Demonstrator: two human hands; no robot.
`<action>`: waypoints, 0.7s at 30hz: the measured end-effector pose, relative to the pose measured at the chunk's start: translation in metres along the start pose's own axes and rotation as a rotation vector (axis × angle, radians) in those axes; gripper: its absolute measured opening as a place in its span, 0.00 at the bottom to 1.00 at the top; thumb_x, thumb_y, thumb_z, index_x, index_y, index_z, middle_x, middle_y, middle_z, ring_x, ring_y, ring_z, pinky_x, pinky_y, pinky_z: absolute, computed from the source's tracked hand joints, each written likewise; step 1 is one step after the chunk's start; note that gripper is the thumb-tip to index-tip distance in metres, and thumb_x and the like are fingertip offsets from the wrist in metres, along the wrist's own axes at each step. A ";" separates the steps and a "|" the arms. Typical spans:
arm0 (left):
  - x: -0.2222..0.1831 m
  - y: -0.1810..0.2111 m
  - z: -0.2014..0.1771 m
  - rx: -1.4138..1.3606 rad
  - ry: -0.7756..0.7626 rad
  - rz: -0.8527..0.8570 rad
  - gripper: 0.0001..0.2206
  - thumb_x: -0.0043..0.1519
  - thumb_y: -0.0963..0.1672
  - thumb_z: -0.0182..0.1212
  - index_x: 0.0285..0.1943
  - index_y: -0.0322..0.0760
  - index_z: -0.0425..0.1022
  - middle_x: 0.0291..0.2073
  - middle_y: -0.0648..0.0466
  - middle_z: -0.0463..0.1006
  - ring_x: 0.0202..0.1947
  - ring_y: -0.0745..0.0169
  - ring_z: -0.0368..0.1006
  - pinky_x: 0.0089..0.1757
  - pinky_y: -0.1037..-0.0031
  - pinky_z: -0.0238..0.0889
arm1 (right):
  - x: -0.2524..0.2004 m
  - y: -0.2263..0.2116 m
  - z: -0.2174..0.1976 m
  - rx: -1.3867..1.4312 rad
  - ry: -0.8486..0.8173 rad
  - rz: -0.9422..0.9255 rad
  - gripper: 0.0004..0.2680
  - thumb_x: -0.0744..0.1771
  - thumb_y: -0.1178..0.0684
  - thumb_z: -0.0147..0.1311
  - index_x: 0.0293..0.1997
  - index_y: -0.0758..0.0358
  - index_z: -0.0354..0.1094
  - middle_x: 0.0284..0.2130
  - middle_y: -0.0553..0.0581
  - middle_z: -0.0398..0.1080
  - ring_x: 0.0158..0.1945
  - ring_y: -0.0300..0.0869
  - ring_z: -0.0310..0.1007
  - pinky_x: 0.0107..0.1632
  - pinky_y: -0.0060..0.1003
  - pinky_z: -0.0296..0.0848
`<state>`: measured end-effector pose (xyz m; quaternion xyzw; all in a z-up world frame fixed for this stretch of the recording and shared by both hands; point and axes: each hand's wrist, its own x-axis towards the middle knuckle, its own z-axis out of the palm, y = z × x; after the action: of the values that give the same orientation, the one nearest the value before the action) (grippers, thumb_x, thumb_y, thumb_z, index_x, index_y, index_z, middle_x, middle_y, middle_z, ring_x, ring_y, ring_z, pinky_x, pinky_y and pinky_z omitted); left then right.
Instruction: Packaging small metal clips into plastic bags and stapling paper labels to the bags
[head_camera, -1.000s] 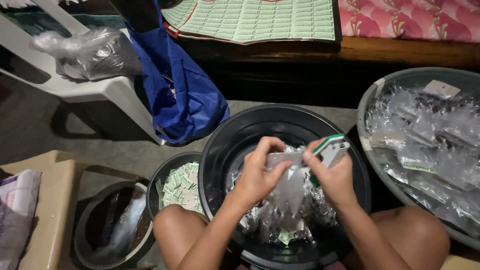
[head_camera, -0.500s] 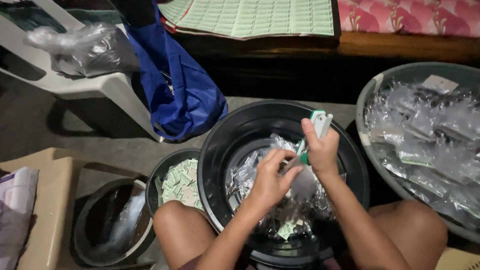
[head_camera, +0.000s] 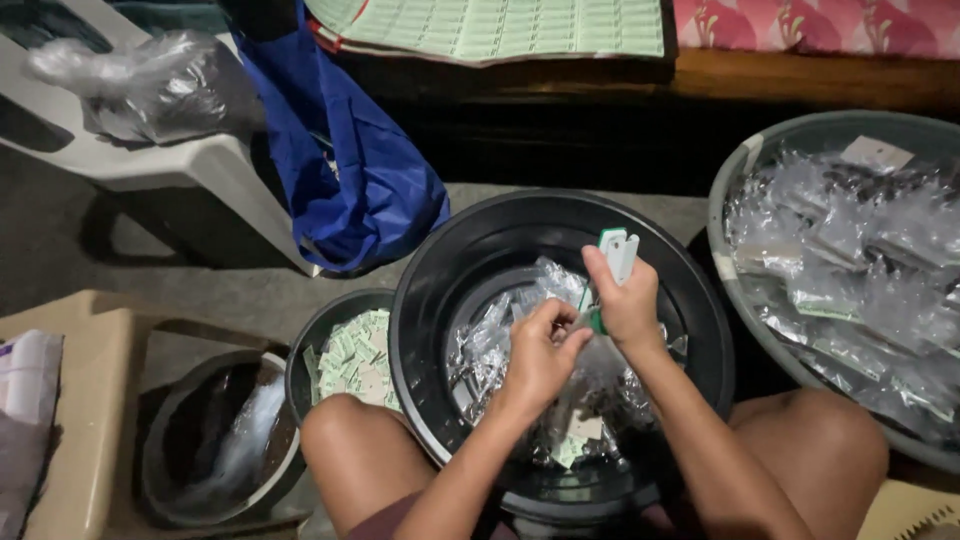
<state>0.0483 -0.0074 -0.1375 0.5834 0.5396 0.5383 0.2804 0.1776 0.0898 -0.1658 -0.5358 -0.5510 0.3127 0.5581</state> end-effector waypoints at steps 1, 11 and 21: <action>-0.003 0.000 0.003 -0.022 -0.014 -0.034 0.12 0.47 0.38 0.77 0.36 0.39 0.79 0.24 0.49 0.78 0.25 0.53 0.77 0.29 0.72 0.71 | -0.002 -0.001 0.000 0.008 0.001 0.008 0.15 0.67 0.47 0.66 0.22 0.58 0.66 0.16 0.52 0.67 0.23 0.35 0.60 0.31 0.32 0.65; -0.004 -0.015 0.002 -0.196 -0.136 -0.322 0.12 0.51 0.39 0.76 0.41 0.38 0.79 0.30 0.55 0.75 0.28 0.69 0.69 0.38 0.73 0.72 | -0.023 0.004 -0.024 0.091 -0.009 0.140 0.12 0.68 0.44 0.63 0.30 0.59 0.68 0.24 0.50 0.69 0.28 0.37 0.62 0.35 0.36 0.68; 0.011 -0.056 -0.046 -0.076 -0.065 -0.269 0.14 0.47 0.41 0.80 0.37 0.38 0.79 0.27 0.48 0.79 0.31 0.61 0.75 0.39 0.73 0.73 | -0.007 0.006 -0.075 -0.241 0.102 -0.158 0.15 0.66 0.48 0.72 0.42 0.68 0.68 0.31 0.71 0.72 0.37 0.54 0.74 0.40 0.47 0.69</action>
<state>-0.0147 0.0051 -0.1724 0.5118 0.5829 0.4966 0.3894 0.2492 0.0654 -0.1603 -0.5693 -0.5959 0.1719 0.5397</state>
